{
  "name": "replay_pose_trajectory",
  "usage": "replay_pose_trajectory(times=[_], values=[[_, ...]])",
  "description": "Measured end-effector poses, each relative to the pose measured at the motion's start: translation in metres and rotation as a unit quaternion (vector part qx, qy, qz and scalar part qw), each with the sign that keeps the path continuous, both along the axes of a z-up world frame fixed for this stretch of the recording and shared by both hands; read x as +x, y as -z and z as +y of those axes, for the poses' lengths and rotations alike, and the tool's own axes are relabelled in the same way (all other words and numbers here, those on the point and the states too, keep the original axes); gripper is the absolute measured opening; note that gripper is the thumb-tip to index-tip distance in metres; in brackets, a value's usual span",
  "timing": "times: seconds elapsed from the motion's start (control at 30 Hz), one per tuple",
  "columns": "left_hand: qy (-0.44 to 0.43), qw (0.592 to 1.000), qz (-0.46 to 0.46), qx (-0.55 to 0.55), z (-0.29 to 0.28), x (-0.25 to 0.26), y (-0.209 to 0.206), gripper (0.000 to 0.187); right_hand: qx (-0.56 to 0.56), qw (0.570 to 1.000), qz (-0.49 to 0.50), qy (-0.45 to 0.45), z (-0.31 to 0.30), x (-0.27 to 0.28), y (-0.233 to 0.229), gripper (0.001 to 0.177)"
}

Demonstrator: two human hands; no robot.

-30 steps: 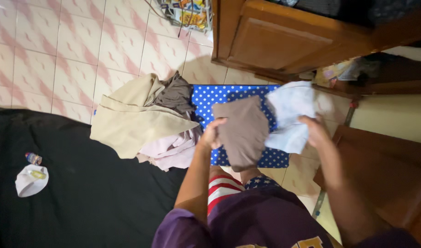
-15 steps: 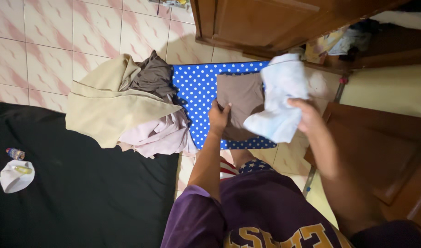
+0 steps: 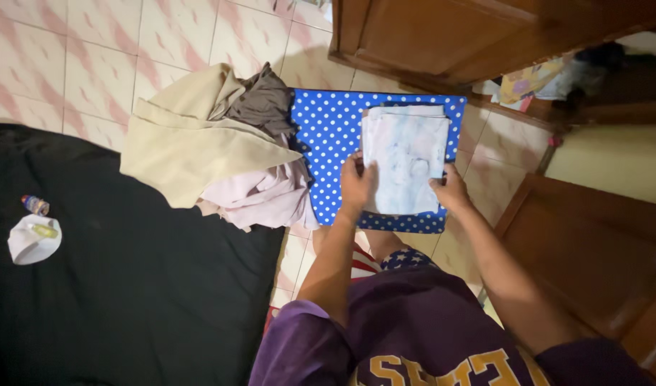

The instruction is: The person removes items of clothing from a wardrobe and folds them one by one on a flat surface.

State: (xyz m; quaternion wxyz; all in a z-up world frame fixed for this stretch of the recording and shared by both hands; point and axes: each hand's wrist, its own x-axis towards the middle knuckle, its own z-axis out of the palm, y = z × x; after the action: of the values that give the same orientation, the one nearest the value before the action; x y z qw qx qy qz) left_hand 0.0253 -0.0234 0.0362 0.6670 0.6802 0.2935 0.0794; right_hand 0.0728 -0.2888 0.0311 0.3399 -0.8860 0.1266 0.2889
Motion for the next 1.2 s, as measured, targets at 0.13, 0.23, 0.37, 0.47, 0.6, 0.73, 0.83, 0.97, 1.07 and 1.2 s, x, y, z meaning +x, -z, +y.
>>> replay_pose_trajectory(times=[0.13, 0.23, 0.37, 0.47, 0.6, 0.73, 0.83, 0.97, 1.07, 1.2], values=[[0.101, 0.978, 0.046, 0.179, -0.012, -0.032, -0.006, 0.057, 0.01, 0.994, -0.11, 0.011, 0.006, -0.007, 0.003, 0.043], [0.109, 0.976, 0.161, 0.098, -0.011, -0.039, -0.018, 0.063, 0.064, 0.979, -0.191, -0.016, 0.027, 0.0, -0.011, 0.051], [0.092, 0.973, 0.103, 0.185, -0.005, -0.029, -0.031, 0.067, 0.262, 0.942, 0.065, 0.201, 0.041, 0.023, -0.034, 0.046], [0.02, 0.969, 0.03, 0.245, 0.002, -0.013, -0.026, 0.058, 0.265, 0.944, 0.026, 0.194, 0.045, 0.026, -0.051, 0.046], [0.025, 0.999, 0.037, 0.012, -0.002, 0.002, -0.004, 0.064, 0.162, 0.975, 0.026, 0.147, 0.053, 0.022, -0.044, 0.036], [0.086, 0.987, 0.138, -0.003, -0.003, 0.027, -0.002, 0.087, 0.112, 0.987, -0.111, 0.042, 0.056, 0.02, -0.036, 0.042], [0.035, 0.978, 0.186, -0.083, -0.008, 0.034, 0.014, 0.077, 0.022, 0.943, -0.325, -0.068, 0.07, 0.001, -0.063, 0.035], [-0.062, 0.956, 0.091, -0.271, 0.003, 0.029, 0.044, 0.068, 0.093, 0.923, -0.333, -0.168, 0.138, -0.036, -0.123, 0.03], [-0.091, 0.923, 0.051, -0.371, 0.025, 0.018, 0.048, 0.065, 0.192, 0.953, -0.173, -0.156, 0.185, -0.061, -0.146, 0.031], [-0.112, 0.888, 0.017, -0.446, 0.057, 0.007, 0.031, 0.061, 0.395, 0.912, -0.073, -0.083, 0.209, -0.078, -0.142, 0.036]])
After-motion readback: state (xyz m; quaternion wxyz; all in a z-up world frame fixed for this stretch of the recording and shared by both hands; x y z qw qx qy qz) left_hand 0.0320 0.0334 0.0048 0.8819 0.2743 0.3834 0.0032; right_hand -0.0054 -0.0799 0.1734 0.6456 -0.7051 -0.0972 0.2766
